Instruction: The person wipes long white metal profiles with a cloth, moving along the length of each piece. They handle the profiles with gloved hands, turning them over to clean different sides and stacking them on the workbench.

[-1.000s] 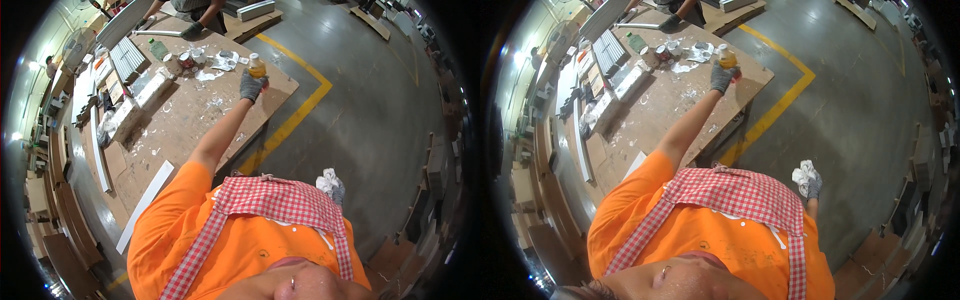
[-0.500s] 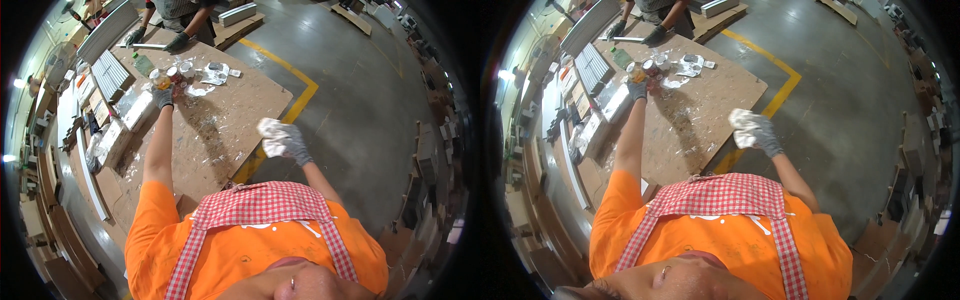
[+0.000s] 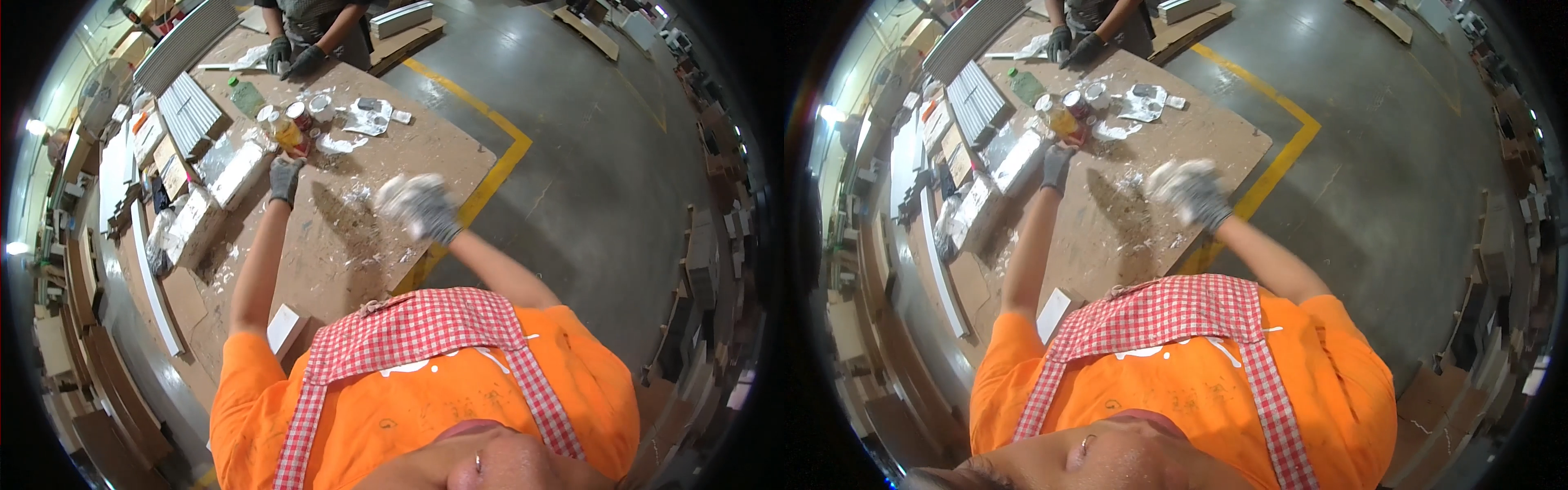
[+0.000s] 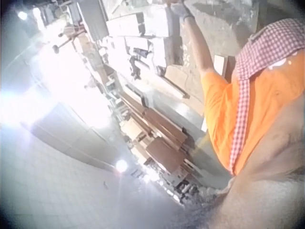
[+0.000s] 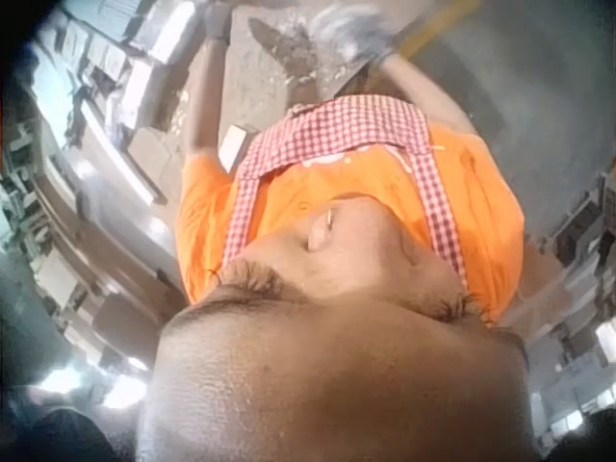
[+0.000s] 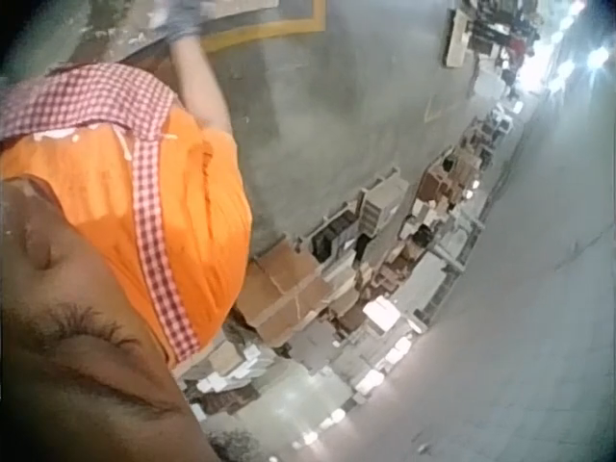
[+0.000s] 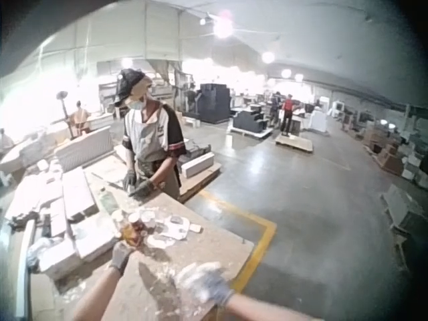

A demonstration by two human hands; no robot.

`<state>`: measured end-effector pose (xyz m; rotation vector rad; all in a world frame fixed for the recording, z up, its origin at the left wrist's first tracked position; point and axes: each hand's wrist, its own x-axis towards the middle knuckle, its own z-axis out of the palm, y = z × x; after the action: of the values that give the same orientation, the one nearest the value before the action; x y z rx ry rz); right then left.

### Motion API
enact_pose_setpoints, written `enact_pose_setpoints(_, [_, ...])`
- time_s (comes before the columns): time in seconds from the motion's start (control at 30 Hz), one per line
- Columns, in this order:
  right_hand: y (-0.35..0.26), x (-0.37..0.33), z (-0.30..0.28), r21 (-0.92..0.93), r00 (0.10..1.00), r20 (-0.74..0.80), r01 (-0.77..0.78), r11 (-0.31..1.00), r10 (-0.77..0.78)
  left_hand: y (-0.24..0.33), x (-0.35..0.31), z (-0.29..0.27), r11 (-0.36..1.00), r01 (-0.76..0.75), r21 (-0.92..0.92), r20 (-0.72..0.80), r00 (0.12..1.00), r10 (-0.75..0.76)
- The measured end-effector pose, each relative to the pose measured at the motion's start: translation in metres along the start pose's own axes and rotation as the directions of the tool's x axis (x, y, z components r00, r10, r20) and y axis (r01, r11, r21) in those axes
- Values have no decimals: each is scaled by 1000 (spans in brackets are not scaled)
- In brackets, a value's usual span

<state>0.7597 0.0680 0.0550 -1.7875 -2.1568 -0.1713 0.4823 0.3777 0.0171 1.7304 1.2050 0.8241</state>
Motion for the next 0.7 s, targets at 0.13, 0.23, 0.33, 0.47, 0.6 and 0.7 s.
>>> enact_pose_setpoints(0.13, [193, -48, -33, 18, 773, -280, -589, 808, 569, 120, -130, -19, 942, 151, -301, 122, 985, -119])
enact_pose_setpoints(0.23, [143, 19, -88, -359, 873, -52, -469, 807, 484, 121, -212, -82, 877, 153, -456, -64, 977, -204])
enact_pose_setpoints(0.33, [108, 41, -33, 72, 872, -141, -463, 884, 468, 115, -254, -96, 809, 24, -587, -326, 908, -264])
enact_pose_setpoints(0.47, [-37, 97, 31, 220, 989, -147, 8, 976, 24, 65, -312, -116, 697, -69, -714, -500, 747, -438])
enact_pose_setpoints(0.6, [-75, 119, 46, 171, 958, 272, 47, 984, -93, 78, -347, -109, 807, -73, -586, -642, 649, -407])
enact_pose_setpoints(0.7, [11, 86, 59, 696, 992, 69, -121, 708, 103, 77, -378, -115, 796, -85, -599, -676, 588, -445])
